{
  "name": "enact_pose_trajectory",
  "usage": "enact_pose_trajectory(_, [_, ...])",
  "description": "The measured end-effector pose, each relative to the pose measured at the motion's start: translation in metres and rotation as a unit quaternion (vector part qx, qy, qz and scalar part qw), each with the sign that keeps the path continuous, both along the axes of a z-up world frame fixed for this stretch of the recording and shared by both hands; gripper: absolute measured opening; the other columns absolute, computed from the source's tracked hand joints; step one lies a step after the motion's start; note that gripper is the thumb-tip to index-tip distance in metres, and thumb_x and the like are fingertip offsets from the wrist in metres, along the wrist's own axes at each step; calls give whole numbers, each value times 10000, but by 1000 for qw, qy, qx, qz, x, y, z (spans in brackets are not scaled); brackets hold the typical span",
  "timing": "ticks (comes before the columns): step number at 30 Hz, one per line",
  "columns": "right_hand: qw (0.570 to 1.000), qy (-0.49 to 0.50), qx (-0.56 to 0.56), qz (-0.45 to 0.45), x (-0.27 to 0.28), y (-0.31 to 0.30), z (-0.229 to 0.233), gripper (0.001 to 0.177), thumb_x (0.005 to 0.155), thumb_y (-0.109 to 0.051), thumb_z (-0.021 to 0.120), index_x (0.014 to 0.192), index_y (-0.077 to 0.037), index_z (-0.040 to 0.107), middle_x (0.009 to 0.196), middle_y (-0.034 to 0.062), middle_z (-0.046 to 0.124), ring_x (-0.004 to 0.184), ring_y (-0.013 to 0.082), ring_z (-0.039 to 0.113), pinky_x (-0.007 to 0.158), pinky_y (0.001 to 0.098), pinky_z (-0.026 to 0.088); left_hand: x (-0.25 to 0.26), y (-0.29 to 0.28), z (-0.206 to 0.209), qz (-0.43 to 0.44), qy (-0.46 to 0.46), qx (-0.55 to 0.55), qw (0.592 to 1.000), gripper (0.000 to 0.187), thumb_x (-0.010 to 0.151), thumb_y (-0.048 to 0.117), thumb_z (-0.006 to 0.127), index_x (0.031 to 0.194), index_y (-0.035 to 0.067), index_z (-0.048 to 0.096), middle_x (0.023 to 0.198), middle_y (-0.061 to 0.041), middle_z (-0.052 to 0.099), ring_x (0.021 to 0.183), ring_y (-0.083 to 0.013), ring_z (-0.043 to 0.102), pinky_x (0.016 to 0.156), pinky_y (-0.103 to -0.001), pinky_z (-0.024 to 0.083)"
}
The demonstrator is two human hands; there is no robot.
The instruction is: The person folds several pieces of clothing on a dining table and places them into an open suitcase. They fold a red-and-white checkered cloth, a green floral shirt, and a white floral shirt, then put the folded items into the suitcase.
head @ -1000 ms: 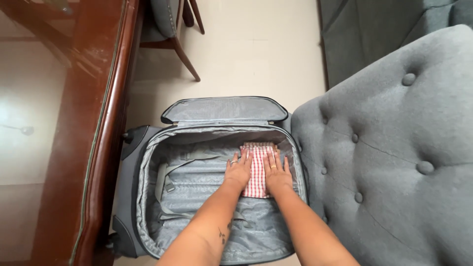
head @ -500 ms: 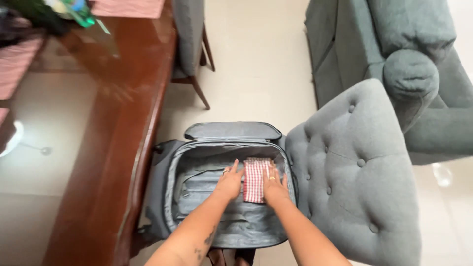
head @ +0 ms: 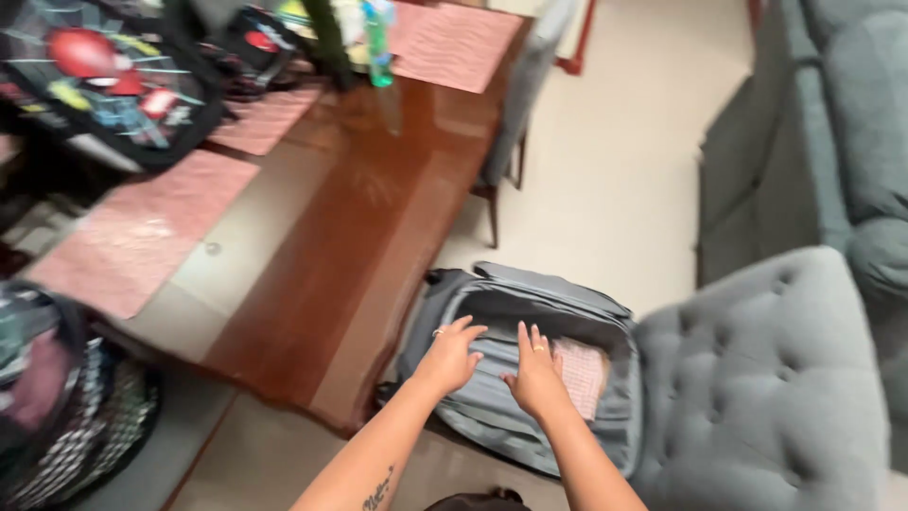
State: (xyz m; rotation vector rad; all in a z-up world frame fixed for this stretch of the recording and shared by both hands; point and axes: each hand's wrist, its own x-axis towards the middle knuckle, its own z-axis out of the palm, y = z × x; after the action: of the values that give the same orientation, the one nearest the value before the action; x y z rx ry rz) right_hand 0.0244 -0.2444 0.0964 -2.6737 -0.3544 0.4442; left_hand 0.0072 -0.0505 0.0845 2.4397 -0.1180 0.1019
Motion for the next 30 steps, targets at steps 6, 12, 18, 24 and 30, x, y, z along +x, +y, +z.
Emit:
enact_pose_trajectory(6, [962, -159, 181, 126, -7, 121, 45, 719, 734, -142, 843, 1386, -55, 551, 1341, 247, 594, 1238, 424, 571, 1049, 474, 479, -48, 108, 58, 60, -107, 3, 992, 370, 842, 123, 755, 1209, 110, 708, 1334, -171, 630, 1222, -396, 582, 1063, -481, 448])
enact_pose_trajectory(12, [919, -150, 294, 214, -69, 259, 99, 446, 803, -118, 801, 1234, -66, 696, 1196, 206, 697, 1142, 387, 646, 981, 419, 518, -154, 240, 133, 173, -125, -44, 976, 280, 848, 128, 749, 1126, 94, 746, 1116, -138, 722, 1021, -315, 686, 915, -410, 542])
enact_pose_trajectory(18, [919, -61, 286, 264, -138, 373, 148, 403, 825, -119, 780, 1220, -86, 707, 1240, 181, 672, 1143, 380, 626, 956, 427, 502, -237, 350, 166, 318, -115, -60, 939, 284, 871, 152, 736, 1152, 107, 739, 1012, -101, 727, 884, -252, 700, 823, -357, 567])
enact_pose_trajectory(24, [890, 0, 297, 345, -162, 447, 159, 367, 844, -130, 749, 1205, -81, 705, 1234, 145, 694, 1107, 319, 679, 953, 394, 538, -277, 407, 162, 390, -90, -65, 914, 282, 875, 163, 742, 1154, 120, 740, 1002, -94, 725, 894, -240, 698, 820, -361, 560])
enact_pose_trajectory(30, [852, -67, 298, 426, -139, 509, 128, 324, 822, -128, 780, 1138, -63, 743, 1144, 163, 727, 1100, 343, 674, 964, 408, 529, -283, 468, 122, 448, -91, -44, 888, 293, 839, 167, 766, 1130, 133, 758, 1038, -108, 738, 911, -250, 704, 819, -374, 564])
